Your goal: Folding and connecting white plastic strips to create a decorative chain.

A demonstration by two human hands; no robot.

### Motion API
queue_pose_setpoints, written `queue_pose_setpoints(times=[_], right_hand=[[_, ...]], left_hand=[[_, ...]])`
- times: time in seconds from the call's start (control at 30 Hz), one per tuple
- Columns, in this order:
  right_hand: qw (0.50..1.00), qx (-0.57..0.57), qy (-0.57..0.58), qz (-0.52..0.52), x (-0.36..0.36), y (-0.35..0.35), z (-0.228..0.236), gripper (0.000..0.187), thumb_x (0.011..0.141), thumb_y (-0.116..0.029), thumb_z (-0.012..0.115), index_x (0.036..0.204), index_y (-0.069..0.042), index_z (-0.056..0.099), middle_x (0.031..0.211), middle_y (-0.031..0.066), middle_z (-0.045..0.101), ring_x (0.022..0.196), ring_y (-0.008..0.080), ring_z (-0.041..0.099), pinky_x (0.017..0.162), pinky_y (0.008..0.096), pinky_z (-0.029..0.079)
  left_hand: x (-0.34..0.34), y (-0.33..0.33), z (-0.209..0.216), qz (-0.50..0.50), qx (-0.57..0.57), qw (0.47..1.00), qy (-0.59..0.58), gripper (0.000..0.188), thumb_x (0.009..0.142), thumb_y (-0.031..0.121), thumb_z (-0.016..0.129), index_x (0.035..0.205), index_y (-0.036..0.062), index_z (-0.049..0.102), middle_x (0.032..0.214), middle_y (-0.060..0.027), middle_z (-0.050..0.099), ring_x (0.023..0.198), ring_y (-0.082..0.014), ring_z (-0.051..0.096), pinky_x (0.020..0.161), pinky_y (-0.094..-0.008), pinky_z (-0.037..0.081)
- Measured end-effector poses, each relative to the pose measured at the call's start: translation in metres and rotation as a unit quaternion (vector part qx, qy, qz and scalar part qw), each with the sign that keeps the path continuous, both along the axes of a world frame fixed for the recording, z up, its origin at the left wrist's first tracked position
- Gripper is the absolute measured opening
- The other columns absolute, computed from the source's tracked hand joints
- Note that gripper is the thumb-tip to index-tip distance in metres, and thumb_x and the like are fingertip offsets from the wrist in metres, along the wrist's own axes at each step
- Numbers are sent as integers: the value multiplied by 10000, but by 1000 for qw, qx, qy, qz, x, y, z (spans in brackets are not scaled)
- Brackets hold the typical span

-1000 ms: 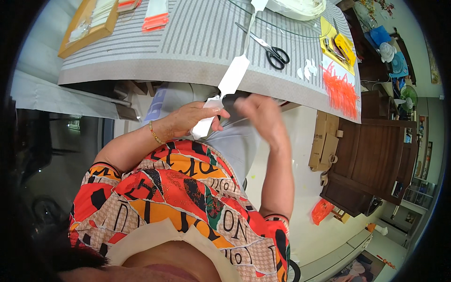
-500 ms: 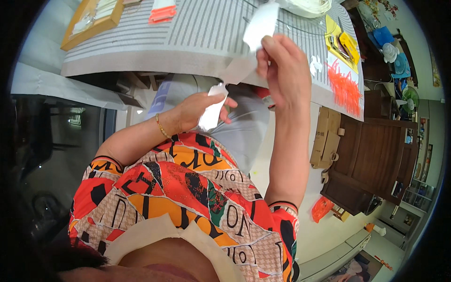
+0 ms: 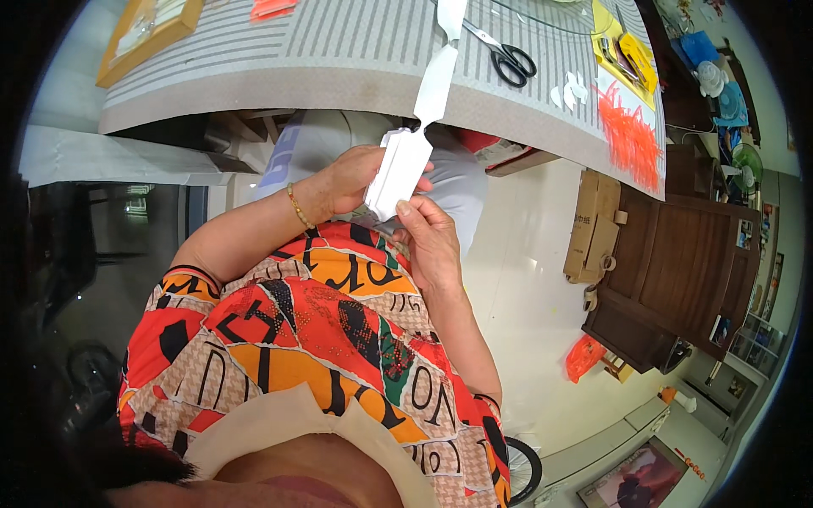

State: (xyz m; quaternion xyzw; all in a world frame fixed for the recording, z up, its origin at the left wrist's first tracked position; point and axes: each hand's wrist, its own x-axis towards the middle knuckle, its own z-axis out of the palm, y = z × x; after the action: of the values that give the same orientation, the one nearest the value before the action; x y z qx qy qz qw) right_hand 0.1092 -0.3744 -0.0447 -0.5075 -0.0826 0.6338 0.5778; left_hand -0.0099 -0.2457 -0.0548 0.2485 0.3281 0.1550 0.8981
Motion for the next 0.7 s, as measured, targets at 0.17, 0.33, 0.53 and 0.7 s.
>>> queue_pose_setpoints(times=[0.17,0.33,0.53,0.7], right_hand=[[1000,9,2,30,4,3,-7,87,939,-93,652,958,-8,658,884,48,635,776,106,530,682,240,465],[1000,6,7,5,4,7,-8,75,919,-26,638,967,16,678,845,28,613,749,86,522,706,207,459],[999,33,0,-15,7,11,-2,216,913,-2,615,1125,29,633,953,55,640,833,113,570,775,217,471],[999,47,5,0,12,11,-6,353,920,-14,602,1269,39,595,1067,84,659,899,130,602,818,226,476]], left_hand=[[4,2,10,-36,12,999,34,345,971,274,550,1146,-3,658,980,-141,715,828,-194,677,667,-302,548],[6,1,13,-47,20,999,15,347,976,250,522,1177,-3,647,1004,-147,703,933,-226,689,762,-314,558],[10,1,0,-29,-1,993,-115,369,970,241,526,1232,-2,619,1041,-141,695,966,-219,672,809,-300,542],[16,-3,12,-28,19,993,-112,383,969,268,544,1232,-3,611,982,-112,682,882,-169,637,750,-266,510]])
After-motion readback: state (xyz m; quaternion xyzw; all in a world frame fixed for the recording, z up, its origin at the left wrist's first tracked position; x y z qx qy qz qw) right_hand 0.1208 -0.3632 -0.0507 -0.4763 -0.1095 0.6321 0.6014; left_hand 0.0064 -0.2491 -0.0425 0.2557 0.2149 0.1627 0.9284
